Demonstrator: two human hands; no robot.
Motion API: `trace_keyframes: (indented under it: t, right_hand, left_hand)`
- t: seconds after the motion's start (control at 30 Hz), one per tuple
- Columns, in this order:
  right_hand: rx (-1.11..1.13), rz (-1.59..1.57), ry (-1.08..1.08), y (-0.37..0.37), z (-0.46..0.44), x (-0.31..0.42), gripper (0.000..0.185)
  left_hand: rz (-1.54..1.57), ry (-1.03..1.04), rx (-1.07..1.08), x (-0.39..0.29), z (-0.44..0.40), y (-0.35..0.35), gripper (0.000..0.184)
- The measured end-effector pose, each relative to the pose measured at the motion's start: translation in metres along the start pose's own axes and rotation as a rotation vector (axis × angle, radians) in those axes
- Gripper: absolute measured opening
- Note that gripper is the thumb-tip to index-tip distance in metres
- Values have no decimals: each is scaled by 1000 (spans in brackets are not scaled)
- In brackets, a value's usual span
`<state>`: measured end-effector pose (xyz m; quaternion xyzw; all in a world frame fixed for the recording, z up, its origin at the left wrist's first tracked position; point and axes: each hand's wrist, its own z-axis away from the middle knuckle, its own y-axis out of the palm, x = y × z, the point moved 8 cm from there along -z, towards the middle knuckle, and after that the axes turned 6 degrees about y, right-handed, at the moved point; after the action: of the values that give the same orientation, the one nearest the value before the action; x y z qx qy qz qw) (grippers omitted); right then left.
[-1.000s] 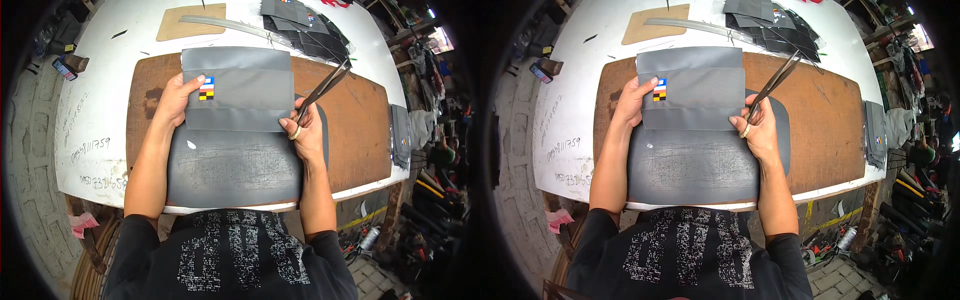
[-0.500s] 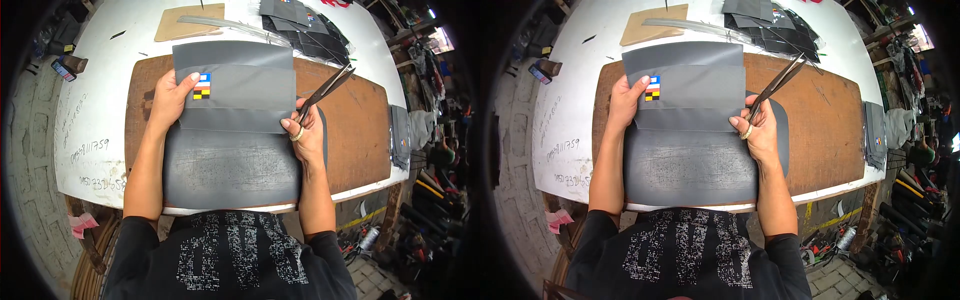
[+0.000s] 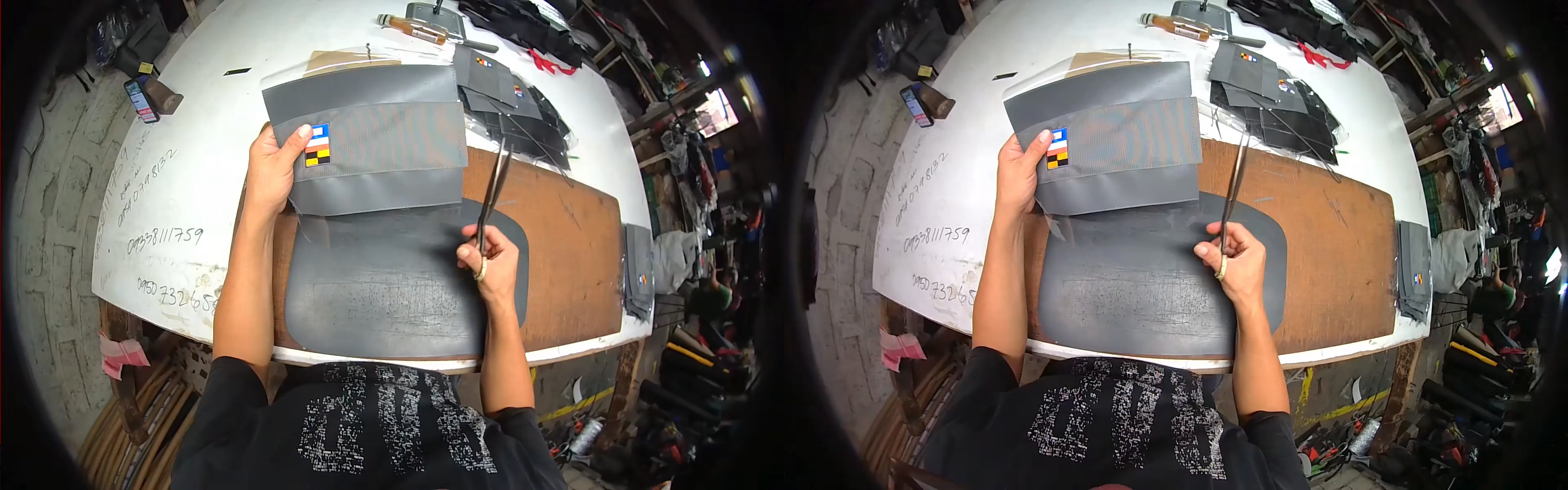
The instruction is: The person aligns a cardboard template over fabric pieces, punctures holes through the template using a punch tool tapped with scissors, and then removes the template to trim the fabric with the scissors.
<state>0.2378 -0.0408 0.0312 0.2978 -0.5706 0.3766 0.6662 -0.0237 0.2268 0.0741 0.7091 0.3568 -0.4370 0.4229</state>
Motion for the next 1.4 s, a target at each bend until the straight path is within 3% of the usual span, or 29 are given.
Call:
trace_keyframes:
  t: [0.57, 1.4]
  right_hand:
    - [78, 191, 28, 21, 22, 3, 44]
    - [-23, 256, -14, 17, 19, 0, 40]
  left_hand:
    - [27, -2, 68, 2, 6, 10, 26]
    - [34, 2, 97, -3, 10, 20, 31]
